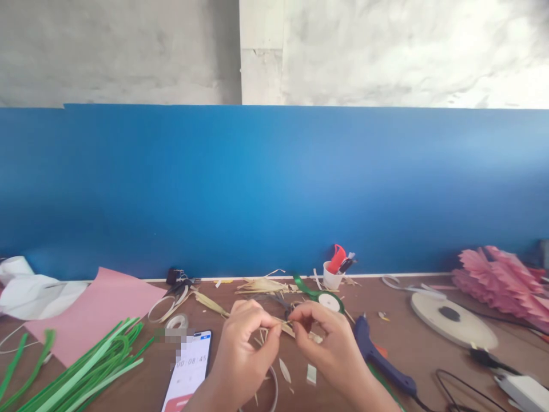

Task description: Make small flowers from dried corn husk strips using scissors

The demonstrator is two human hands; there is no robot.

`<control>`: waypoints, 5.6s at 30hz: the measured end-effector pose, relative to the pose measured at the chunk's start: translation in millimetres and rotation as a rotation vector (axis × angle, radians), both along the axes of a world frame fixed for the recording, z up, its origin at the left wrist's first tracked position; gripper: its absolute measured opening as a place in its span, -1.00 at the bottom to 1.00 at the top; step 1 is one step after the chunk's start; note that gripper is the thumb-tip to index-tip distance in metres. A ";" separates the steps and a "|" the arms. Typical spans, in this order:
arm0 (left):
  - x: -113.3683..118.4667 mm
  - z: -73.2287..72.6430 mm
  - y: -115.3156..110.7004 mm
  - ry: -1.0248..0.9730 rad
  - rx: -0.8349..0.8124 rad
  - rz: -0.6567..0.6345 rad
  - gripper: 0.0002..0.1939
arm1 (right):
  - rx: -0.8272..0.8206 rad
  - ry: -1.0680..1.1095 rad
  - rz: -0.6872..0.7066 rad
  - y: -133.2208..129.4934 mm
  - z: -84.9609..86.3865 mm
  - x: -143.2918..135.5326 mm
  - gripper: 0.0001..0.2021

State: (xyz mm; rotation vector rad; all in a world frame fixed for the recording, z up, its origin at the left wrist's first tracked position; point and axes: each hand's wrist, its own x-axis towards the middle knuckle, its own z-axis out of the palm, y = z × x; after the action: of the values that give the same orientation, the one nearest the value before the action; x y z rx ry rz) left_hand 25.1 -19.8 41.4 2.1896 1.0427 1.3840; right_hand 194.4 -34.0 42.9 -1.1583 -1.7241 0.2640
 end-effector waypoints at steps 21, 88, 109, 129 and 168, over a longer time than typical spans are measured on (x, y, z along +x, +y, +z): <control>-3.1 6.9 -0.5 0.279 0.263 0.073 -0.84 | -0.002 -0.223 0.120 -5.2 3.6 9.5 -0.85; 15.1 -7.5 8.7 -0.454 -0.840 -0.394 -0.71 | -0.374 0.304 0.401 15.1 0.3 19.0 -0.76; 16.8 -2.6 6.0 -0.262 -0.625 -0.203 -0.79 | -0.258 0.360 0.216 15.0 -17.9 0.7 -0.74; -3.9 9.1 19.9 -0.247 -0.509 -0.100 -0.82 | -0.196 0.418 0.070 26.3 6.6 -38.2 -0.75; -11.7 3.8 25.5 -0.157 -0.299 0.032 -0.90 | -0.494 0.205 0.198 23.8 -0.2 -6.5 -0.85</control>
State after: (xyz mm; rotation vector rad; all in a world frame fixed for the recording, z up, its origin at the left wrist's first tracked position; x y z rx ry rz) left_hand 13.4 5.7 45.2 1.8283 1.1478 1.2951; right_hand 187.9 -10.2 42.7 -1.2529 -1.6356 0.9400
